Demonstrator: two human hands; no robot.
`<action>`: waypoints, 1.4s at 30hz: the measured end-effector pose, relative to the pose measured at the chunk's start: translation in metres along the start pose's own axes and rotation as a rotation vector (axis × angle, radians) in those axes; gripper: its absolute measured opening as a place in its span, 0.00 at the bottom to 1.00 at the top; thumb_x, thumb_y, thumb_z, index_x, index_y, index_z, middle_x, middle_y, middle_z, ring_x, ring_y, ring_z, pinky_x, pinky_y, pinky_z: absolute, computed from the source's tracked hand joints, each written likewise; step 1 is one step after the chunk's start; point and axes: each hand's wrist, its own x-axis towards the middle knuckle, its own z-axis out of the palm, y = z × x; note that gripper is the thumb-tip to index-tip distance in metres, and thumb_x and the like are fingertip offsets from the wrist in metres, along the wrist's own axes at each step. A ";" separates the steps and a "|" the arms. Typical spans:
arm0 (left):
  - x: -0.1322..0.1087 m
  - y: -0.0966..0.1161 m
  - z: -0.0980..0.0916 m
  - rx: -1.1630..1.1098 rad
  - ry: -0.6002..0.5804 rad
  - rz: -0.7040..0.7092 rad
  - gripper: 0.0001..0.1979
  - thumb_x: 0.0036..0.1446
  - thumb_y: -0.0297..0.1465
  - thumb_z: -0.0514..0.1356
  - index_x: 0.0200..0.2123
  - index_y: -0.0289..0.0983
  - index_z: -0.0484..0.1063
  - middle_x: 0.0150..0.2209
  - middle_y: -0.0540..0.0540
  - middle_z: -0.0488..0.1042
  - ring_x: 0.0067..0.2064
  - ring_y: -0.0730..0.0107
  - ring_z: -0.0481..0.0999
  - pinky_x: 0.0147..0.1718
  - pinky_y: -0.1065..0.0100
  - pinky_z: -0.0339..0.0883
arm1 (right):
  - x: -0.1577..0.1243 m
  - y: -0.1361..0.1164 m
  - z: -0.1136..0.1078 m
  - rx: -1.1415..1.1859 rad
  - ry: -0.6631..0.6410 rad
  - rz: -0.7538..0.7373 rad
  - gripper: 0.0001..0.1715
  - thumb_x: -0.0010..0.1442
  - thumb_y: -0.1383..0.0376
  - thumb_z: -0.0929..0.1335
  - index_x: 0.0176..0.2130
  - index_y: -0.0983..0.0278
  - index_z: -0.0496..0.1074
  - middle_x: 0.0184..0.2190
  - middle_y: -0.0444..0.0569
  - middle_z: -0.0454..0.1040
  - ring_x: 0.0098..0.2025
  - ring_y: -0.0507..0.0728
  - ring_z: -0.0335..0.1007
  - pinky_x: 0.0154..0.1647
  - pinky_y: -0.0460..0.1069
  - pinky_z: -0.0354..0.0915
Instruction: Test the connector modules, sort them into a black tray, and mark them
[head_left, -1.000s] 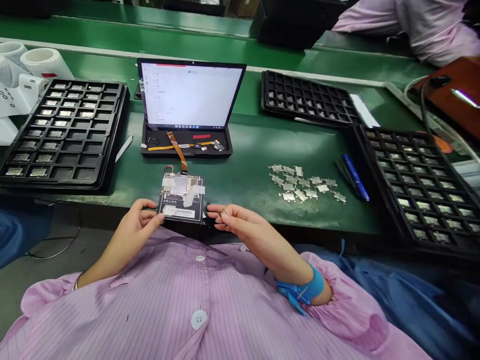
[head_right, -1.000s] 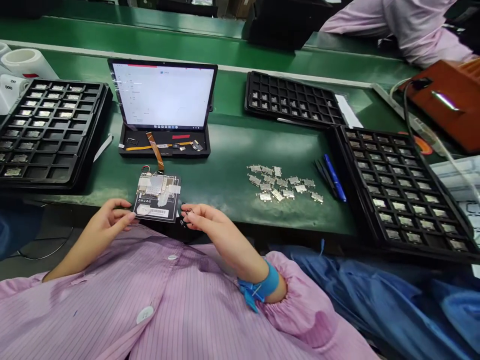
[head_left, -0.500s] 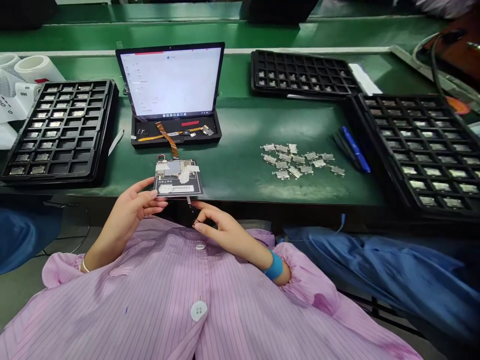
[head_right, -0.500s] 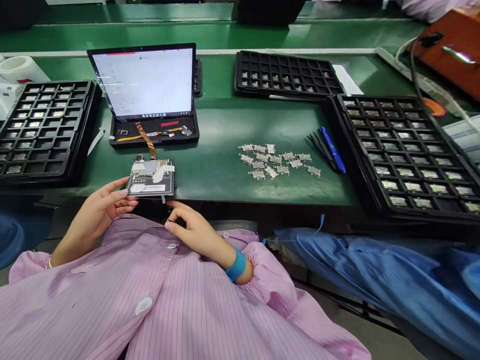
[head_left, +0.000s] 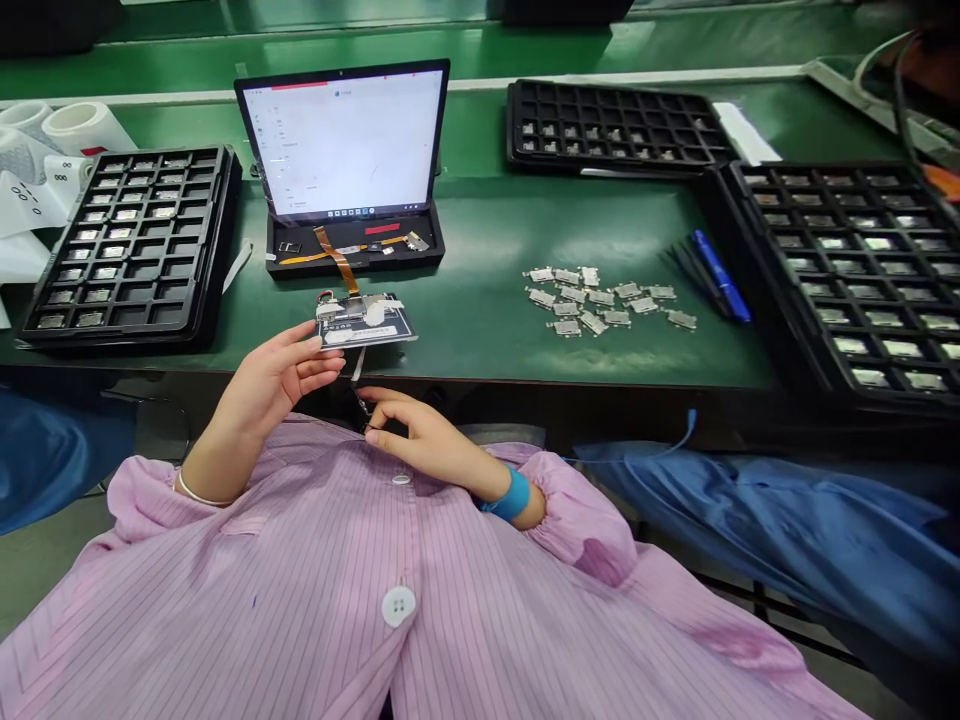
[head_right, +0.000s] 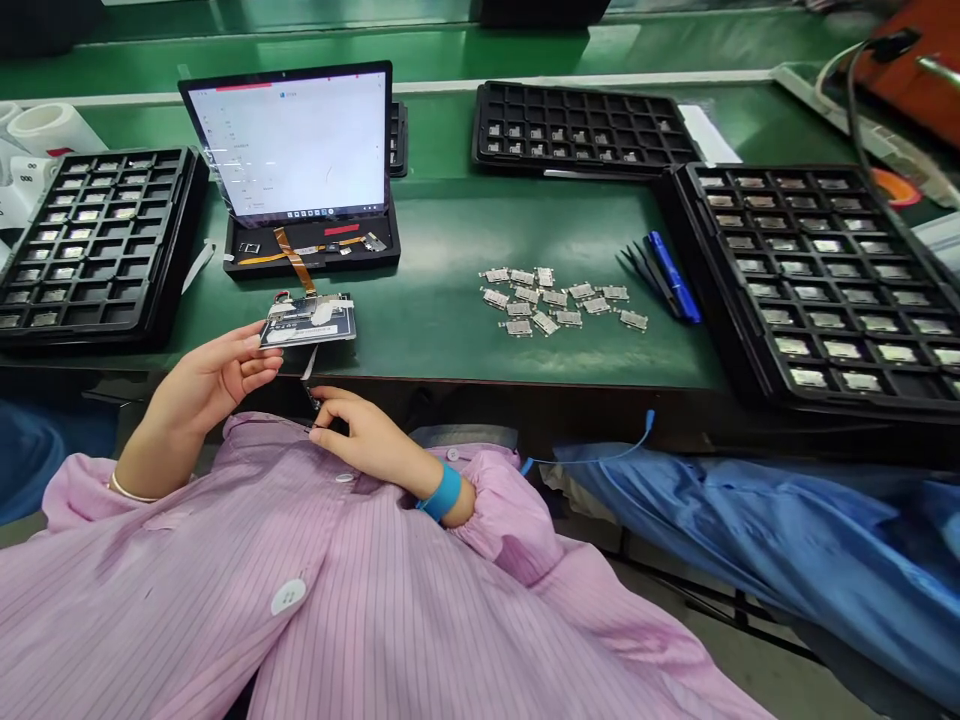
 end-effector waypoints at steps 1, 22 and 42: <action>0.000 0.002 0.002 -0.006 0.001 0.009 0.26 0.53 0.22 0.63 0.56 0.25 0.65 0.30 0.43 0.80 0.31 0.71 0.81 0.33 0.74 0.76 | 0.002 0.000 0.001 0.010 -0.009 -0.007 0.08 0.62 0.63 0.69 0.30 0.63 0.71 0.60 0.58 0.68 0.64 0.61 0.63 0.63 0.56 0.56; 0.003 -0.007 -0.015 0.301 -0.074 0.058 0.38 0.49 0.29 0.69 0.63 0.32 0.59 0.30 0.47 0.80 0.30 0.70 0.80 0.32 0.71 0.76 | 0.020 0.013 0.018 0.056 -0.050 0.067 0.10 0.60 0.66 0.70 0.27 0.64 0.69 0.37 0.49 0.76 0.50 0.59 0.72 0.51 0.51 0.63; -0.019 -0.017 0.057 1.142 -0.063 0.406 0.18 0.51 0.54 0.60 0.31 0.47 0.77 0.32 0.52 0.81 0.33 0.57 0.79 0.33 0.63 0.71 | -0.030 -0.037 -0.058 0.224 0.339 0.119 0.26 0.52 0.45 0.73 0.42 0.61 0.78 0.36 0.48 0.80 0.38 0.57 0.78 0.43 0.52 0.74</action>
